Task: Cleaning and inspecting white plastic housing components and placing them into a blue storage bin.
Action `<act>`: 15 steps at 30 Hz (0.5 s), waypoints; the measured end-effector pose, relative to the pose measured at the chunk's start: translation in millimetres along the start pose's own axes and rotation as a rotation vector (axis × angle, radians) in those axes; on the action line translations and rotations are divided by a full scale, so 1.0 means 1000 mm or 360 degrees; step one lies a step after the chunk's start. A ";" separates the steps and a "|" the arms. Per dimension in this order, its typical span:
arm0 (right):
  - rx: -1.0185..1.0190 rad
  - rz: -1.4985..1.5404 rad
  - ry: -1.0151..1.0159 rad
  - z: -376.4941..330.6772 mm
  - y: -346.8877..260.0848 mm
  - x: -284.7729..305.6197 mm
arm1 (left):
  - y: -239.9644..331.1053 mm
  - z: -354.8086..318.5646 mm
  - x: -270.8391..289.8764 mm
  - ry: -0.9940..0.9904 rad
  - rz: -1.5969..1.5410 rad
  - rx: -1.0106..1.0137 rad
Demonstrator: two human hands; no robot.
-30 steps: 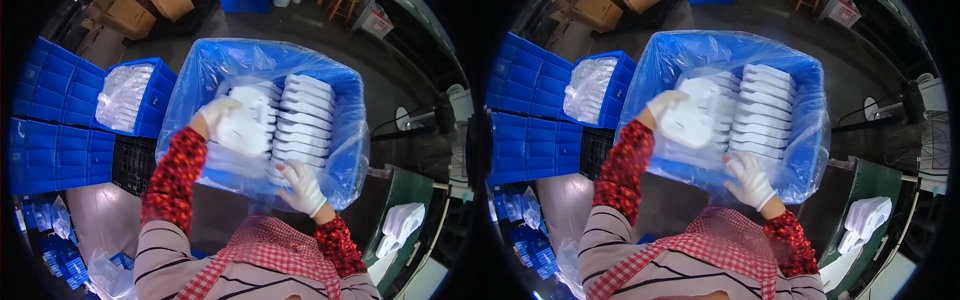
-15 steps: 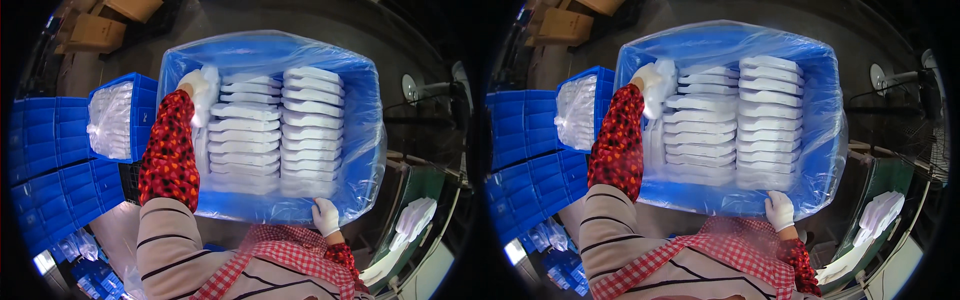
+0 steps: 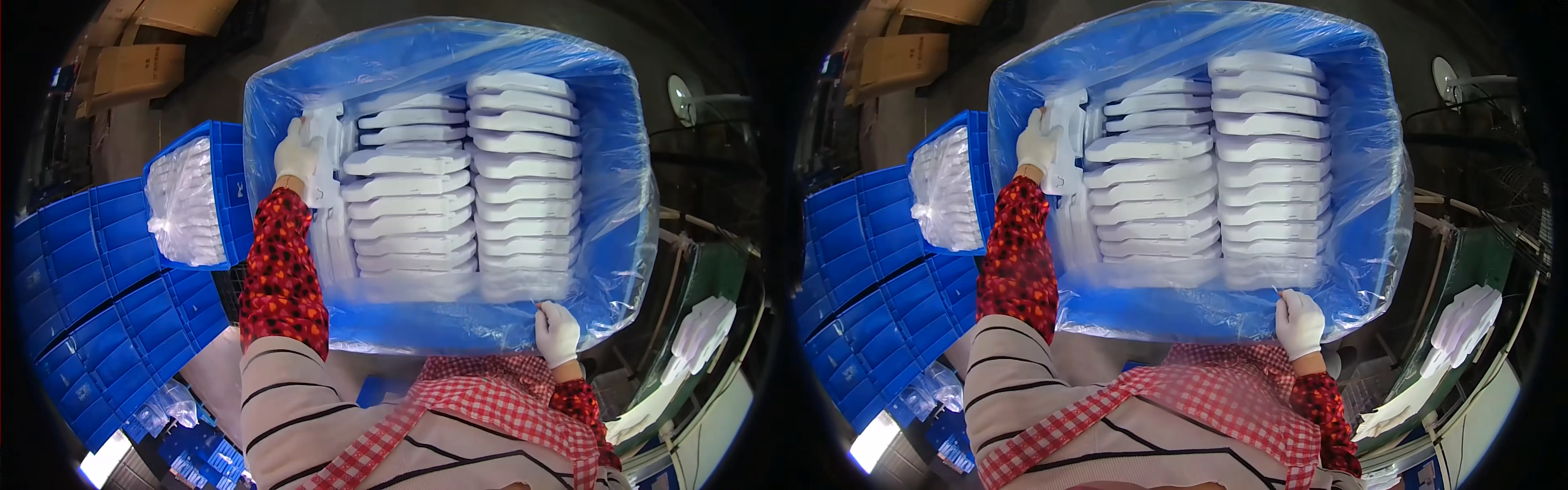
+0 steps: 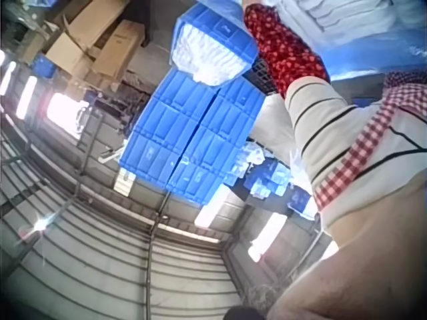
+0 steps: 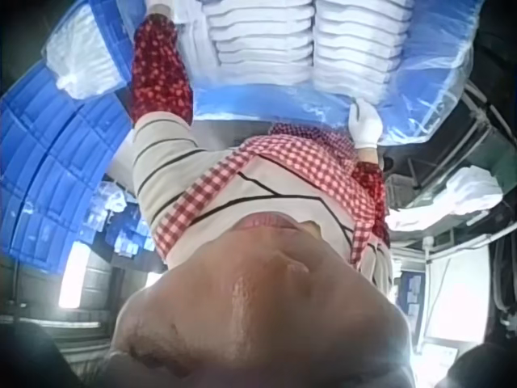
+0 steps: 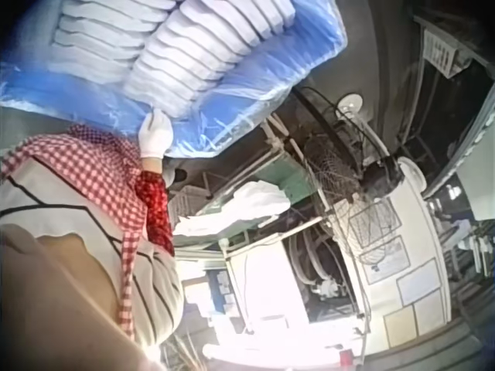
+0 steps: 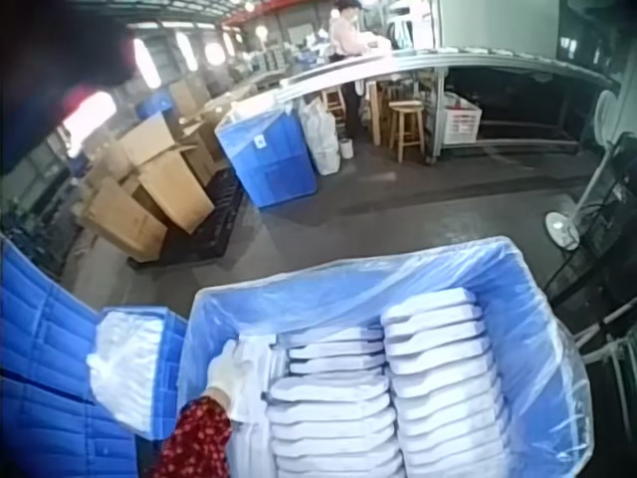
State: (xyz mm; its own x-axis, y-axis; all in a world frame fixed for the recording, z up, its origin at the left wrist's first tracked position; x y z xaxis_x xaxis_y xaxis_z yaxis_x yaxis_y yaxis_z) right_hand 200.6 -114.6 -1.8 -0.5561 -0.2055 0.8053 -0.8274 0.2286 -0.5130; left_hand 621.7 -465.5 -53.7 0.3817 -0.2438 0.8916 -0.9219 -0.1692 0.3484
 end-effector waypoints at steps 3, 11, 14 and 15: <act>-0.0015 0.0011 -0.0042 0.001 -0.001 0.000 | 0.004 -0.007 0.004 0.0065 0.0071 -0.0057; -0.0045 -0.0003 -0.0099 0.003 -0.002 0.000 | -0.005 0.002 0.013 0.0089 0.0434 -0.0387; -0.0043 0.0001 -0.0110 0.004 -0.001 -0.001 | 0.006 0.001 0.006 0.0097 0.0402 -0.0170; -0.0047 -0.0007 -0.0105 0.004 -0.001 -0.001 | 0.010 0.000 0.004 0.0092 0.0402 -0.0169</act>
State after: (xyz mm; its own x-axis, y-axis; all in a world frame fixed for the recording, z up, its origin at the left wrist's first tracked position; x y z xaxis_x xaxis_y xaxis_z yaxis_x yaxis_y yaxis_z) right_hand 201.5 -118.3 -3.3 -0.5570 -0.2690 0.7857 -0.8279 0.2550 -0.4996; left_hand 614.3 -468.4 -46.8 0.1371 -0.2102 0.9680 -0.9903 -0.0081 0.1385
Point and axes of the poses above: each hand's wrist, its own z-axis towards the middle knuckle, its own x-axis out of the back of the hand, y = z × x, the point moved 4 cm from there along z, towards the middle knuckle, and after that the axes turned 4 degrees about -y, right-handed, at the moved point
